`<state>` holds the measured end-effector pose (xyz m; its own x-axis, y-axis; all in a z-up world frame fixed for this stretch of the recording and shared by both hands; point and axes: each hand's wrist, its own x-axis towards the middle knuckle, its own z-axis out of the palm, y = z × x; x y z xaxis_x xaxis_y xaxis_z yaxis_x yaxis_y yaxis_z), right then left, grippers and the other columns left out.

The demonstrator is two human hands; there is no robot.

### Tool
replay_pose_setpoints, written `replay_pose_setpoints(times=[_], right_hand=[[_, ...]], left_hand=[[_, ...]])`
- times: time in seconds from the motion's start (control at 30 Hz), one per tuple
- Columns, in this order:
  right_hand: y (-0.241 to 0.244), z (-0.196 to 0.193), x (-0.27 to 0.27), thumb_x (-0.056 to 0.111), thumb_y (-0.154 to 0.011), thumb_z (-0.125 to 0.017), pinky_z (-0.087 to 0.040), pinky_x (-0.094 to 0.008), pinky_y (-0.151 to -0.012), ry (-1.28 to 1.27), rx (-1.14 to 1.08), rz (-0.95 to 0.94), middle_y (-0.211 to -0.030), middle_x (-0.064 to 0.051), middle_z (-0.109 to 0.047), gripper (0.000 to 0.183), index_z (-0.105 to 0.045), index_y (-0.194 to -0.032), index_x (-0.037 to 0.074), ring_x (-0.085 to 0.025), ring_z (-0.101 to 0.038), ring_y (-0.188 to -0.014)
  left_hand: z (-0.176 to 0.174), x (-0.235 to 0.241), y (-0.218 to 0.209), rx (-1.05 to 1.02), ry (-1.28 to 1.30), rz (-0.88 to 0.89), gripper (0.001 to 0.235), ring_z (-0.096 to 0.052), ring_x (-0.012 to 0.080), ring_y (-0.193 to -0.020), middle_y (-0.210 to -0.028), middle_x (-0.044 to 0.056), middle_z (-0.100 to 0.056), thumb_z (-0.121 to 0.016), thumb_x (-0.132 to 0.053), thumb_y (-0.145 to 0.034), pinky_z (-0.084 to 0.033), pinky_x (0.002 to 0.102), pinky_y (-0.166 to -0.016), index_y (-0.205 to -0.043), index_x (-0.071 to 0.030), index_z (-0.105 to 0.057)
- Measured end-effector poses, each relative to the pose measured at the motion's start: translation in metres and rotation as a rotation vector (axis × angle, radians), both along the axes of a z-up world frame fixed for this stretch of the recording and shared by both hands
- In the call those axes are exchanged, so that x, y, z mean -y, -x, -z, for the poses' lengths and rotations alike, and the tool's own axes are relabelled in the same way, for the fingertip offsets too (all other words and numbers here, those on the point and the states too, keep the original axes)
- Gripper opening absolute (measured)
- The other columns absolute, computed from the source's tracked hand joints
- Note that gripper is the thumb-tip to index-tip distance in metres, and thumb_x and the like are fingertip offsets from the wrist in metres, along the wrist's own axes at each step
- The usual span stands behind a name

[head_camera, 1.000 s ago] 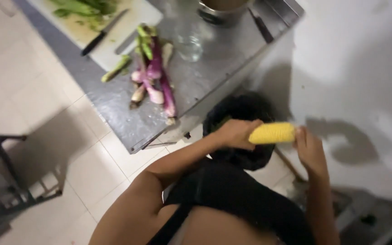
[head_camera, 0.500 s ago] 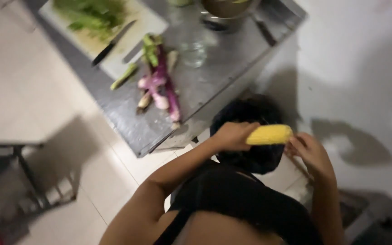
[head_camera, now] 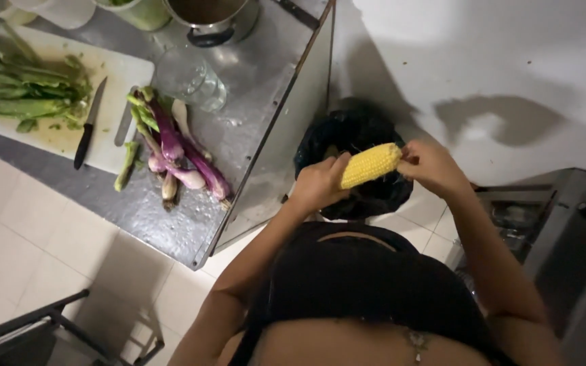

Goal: The person peels the husk and silk from a corn cob by hand over a trash can, uses a knife to scrape off a dark spot, and rinses the cob in a sink.

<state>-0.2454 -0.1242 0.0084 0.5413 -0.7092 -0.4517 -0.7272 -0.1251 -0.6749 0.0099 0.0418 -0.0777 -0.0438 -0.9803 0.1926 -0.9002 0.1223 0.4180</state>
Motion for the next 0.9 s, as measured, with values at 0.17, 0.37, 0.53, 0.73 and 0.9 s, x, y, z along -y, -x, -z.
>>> replay_pose_setpoints(times=[0.17,0.37,0.53,0.73,0.9], right_hand=[[0.003,0.016,0.002,0.039,-0.102,-0.079,-0.062,-0.051,-0.089,0.25,-0.107,-0.04,-0.095,-0.014,-0.083,0.032,-0.081,-0.115,0.01,-0.041,-0.081,-0.094],[0.004,0.01,0.019,0.016,-0.103,-0.081,-0.059,-0.051,-0.089,0.265,0.199,-0.108,-0.104,-0.02,-0.081,0.022,-0.081,-0.123,0.008,-0.042,-0.078,-0.099],[-0.011,0.044,0.032,-0.001,-0.096,-0.071,-0.05,-0.057,-0.124,0.512,-0.294,-0.574,-0.157,-0.034,-0.064,0.053,-0.07,-0.148,-0.004,-0.049,-0.064,-0.144],[-0.056,-0.067,0.033,-0.008,-0.089,-0.067,-0.048,-0.064,-0.112,0.154,0.131,-0.246,-0.128,-0.032,-0.076,0.052,-0.076,-0.141,-0.004,-0.058,-0.067,-0.126],[-0.13,-0.031,0.121,-0.012,-0.111,-0.065,-0.061,-0.04,-0.096,0.705,0.507,-0.397,-0.124,-0.018,-0.082,0.03,-0.081,-0.135,-0.003,-0.029,-0.076,-0.107]], left_hand=[[0.0,-0.002,0.0,-0.024,-0.049,-0.014,0.1,-0.081,0.0317,-0.097,-0.11,0.003,-0.071,-0.087,-0.055,-0.073,-0.066,0.045,-0.082,-0.16,-0.024,-0.049],[-0.023,-0.004,-0.001,-0.597,-0.249,-0.144,0.091,-0.079,0.0437,-0.11,-0.111,0.014,-0.08,-0.093,-0.048,-0.072,-0.064,0.054,-0.092,-0.154,-0.027,-0.06],[-0.025,0.0,-0.007,-0.975,-0.123,-0.189,0.089,-0.08,0.0311,-0.115,-0.118,0.012,-0.084,-0.105,-0.026,-0.068,-0.063,0.046,-0.095,-0.15,-0.023,-0.07],[-0.032,-0.008,-0.019,-1.175,-0.098,-0.092,0.088,-0.07,0.032,-0.131,-0.137,0.02,-0.077,-0.104,-0.01,-0.081,-0.061,0.054,-0.103,-0.158,-0.009,-0.063],[-0.064,-0.017,-0.026,-0.97,-0.219,-0.089,0.081,-0.069,0.0258,-0.134,-0.145,0.007,-0.07,-0.091,-0.034,-0.086,-0.056,0.04,-0.105,-0.156,-0.014,-0.056]])
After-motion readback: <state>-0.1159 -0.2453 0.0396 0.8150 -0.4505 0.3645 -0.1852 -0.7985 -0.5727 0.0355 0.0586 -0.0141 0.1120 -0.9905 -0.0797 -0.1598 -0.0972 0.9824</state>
